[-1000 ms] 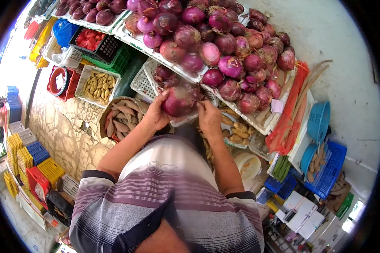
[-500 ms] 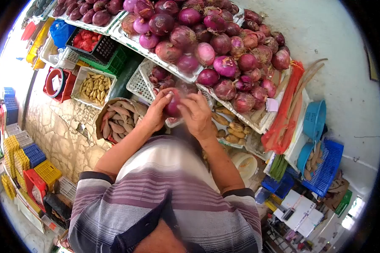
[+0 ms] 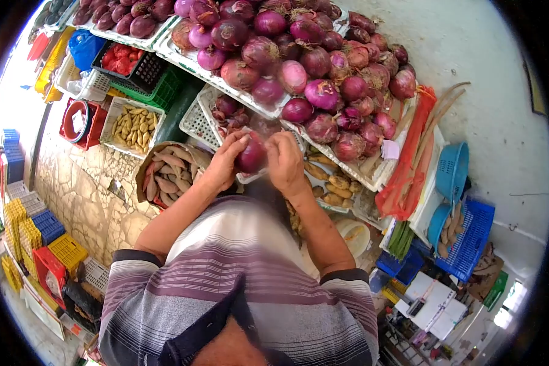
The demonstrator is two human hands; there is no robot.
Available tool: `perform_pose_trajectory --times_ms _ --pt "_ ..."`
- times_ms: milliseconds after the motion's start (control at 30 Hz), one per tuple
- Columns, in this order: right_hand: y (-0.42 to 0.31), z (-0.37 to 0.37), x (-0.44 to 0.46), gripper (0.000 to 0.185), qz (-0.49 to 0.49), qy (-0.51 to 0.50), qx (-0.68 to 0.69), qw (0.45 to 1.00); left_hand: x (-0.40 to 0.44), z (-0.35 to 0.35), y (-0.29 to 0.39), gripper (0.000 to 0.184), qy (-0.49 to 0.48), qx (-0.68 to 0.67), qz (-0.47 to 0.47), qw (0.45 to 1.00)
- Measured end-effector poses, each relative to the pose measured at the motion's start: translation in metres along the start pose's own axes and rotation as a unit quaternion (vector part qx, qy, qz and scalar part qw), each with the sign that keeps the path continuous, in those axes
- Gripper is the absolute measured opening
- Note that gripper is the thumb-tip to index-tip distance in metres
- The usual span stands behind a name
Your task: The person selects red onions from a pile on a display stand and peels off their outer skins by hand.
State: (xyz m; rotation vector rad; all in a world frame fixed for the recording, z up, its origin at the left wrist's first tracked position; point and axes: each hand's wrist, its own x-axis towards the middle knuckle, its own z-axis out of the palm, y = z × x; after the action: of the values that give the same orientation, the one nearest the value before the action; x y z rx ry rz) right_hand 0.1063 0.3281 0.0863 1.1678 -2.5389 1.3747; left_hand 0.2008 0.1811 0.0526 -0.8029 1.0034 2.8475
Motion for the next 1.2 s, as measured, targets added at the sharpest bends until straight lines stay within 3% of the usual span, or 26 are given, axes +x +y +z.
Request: perform_pose_trajectory --times_ms 367,500,600,800,933,1033,1200 --pt "0.007 -0.005 -0.004 0.019 0.173 0.011 0.02 0.985 0.007 -0.01 -0.016 0.043 -0.06 0.081 0.036 0.994" --pt "0.021 -0.005 -0.008 0.021 0.178 0.027 -0.005 0.984 0.0 -0.003 -0.004 0.037 -0.055 0.017 -0.017 0.998" --pt "0.031 -0.009 -0.013 0.021 0.213 0.02 0.018 0.977 -0.008 0.007 0.007 0.041 -0.044 -0.057 -0.006 0.997" --pt "0.007 -0.016 -0.015 0.025 0.11 -0.034 0.045 0.992 -0.001 0.005 0.007 0.044 -0.029 -0.018 0.008 0.999" --pt "0.011 0.0 -0.029 0.048 0.238 -0.067 0.265 0.932 0.001 0.004 0.002 0.045 -0.02 -0.044 0.024 0.999" --pt "0.012 0.008 -0.029 0.061 0.357 -0.043 0.471 0.805 -0.002 0.007 0.008 0.045 -0.04 -0.066 0.028 0.997" --pt "-0.004 0.012 -0.021 0.06 0.342 -0.035 0.468 0.814 0.002 0.003 -0.002 0.044 -0.07 -0.105 0.054 0.99"
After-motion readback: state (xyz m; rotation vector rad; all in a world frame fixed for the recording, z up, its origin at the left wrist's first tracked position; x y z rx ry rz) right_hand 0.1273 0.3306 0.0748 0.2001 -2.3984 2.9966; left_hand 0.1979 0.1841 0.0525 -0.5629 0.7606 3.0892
